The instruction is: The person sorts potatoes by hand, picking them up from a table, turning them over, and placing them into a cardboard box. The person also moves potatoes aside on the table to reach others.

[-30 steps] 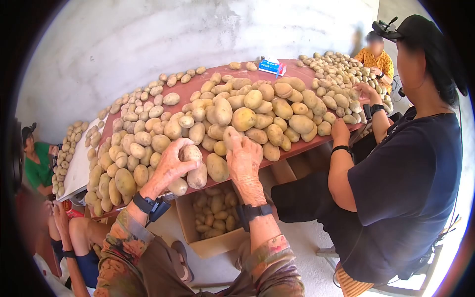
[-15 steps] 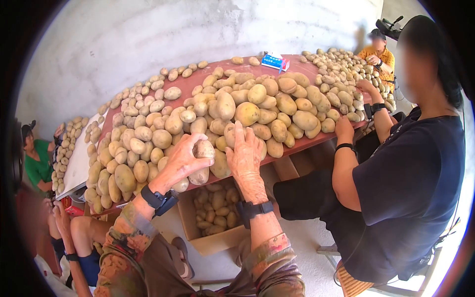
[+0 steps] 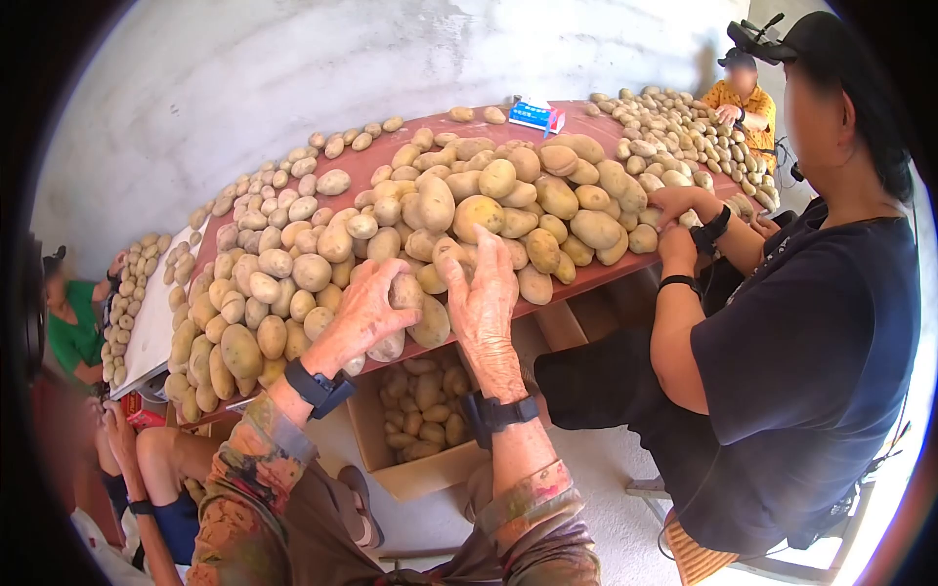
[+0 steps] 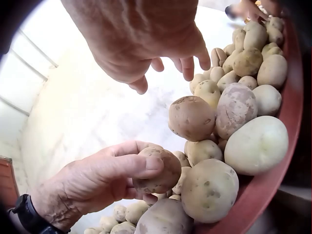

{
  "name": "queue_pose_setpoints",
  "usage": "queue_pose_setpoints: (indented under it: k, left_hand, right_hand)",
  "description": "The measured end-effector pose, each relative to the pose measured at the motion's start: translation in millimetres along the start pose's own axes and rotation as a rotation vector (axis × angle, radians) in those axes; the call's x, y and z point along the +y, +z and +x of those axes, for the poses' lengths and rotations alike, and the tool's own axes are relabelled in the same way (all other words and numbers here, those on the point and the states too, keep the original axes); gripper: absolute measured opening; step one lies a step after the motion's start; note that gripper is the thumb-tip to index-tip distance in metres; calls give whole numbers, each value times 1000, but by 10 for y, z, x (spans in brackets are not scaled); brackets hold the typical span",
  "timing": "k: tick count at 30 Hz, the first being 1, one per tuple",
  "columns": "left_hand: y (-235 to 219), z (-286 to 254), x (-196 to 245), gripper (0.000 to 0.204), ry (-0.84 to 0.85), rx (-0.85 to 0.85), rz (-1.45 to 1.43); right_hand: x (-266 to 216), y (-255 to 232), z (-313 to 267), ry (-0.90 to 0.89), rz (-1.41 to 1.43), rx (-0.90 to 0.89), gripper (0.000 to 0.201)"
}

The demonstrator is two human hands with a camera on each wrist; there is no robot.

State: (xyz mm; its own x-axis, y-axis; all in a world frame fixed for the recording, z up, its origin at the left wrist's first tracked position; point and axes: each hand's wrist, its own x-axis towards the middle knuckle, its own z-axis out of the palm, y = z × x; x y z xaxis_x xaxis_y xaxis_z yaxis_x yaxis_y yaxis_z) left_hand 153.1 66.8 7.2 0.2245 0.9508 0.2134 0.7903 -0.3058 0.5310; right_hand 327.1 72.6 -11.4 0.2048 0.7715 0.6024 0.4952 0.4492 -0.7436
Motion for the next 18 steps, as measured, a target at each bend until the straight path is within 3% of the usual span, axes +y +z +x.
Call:
queue_pose_setpoints:
  k: [11, 18]
  left_hand:
    - [27, 31, 171, 64, -35, -19, -66]
    - [137, 43, 229, 70, -36, -57, 41]
  right_hand:
    - [-59, -54, 25, 24, 31, 0, 48]
    - [54, -4, -7, 31, -17, -14, 47]
